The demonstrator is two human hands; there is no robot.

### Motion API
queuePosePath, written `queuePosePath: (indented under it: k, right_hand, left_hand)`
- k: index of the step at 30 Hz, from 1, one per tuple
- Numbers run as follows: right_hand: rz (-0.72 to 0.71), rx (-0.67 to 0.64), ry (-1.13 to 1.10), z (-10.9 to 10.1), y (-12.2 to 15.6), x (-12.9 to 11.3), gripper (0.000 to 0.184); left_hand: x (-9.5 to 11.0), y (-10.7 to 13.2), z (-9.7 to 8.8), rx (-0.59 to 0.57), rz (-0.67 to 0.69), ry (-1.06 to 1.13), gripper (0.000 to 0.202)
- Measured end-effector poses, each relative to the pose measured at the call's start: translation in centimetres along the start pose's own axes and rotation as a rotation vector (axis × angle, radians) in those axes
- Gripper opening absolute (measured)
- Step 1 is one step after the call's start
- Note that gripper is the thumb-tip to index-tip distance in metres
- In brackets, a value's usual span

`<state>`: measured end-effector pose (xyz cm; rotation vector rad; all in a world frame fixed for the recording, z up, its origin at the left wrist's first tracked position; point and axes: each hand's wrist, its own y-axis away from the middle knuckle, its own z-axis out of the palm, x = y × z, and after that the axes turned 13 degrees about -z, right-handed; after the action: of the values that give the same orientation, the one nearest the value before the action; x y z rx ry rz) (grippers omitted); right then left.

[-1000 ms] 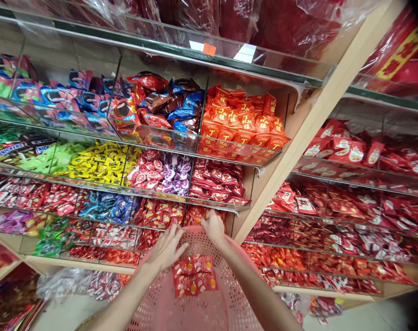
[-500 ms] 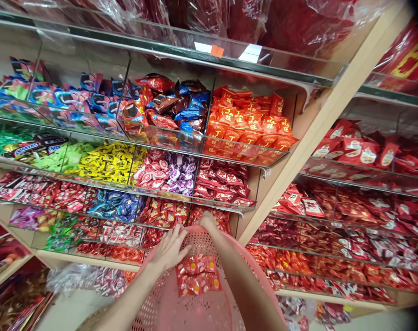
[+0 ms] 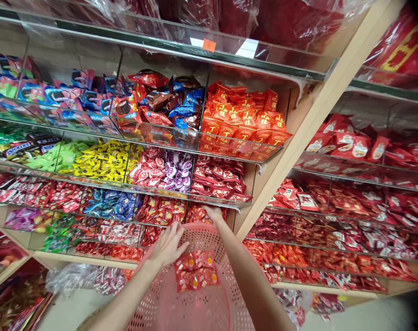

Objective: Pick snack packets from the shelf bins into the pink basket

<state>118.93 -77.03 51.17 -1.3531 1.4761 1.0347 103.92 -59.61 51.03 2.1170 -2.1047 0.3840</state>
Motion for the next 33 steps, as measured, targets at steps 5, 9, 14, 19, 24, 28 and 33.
queuePosePath:
  k: [5, 9, 14, 19, 24, 28, 33]
  right_hand:
    - [0.096, -0.001, -0.386, -2.2, 1.5, -0.9, 0.024]
    - [0.131, -0.067, -0.572, -3.5, 3.7, -1.2, 0.022]
    - [0.131, -0.170, -0.622, -3.8, 7.7, -0.8, 0.030]
    - [-0.244, -0.369, -0.383, -2.7, 11.2, 0.3, 0.047]
    - [-0.455, -0.537, -0.217, -1.6, 11.9, 1.2, 0.066]
    - [-0.459, -0.622, -0.198, -0.7, 11.7, 1.5, 0.095]
    - [-0.271, -0.650, -0.343, -0.2, 11.8, 1.4, 0.106]
  left_hand:
    - [0.1, -0.1, 0.0, 0.008, 0.004, 0.005, 0.049]
    - [0.0, -0.2, -0.1, 0.027, 0.020, 0.042, 0.040]
    - [-0.1, -0.4, 0.0, 0.034, 0.007, 0.142, 0.037]
    - [0.1, -0.5, -0.4, 0.022, -0.029, 0.281, 0.044]
    - [0.1, -0.3, -1.2, -0.085, -0.038, 0.288, 0.044]
    - [-0.2, -0.2, -1.3, -0.126, -0.014, 0.271, 0.034]
    - [-0.8, -0.4, -0.6, -0.072, 0.044, 0.293, 0.030]
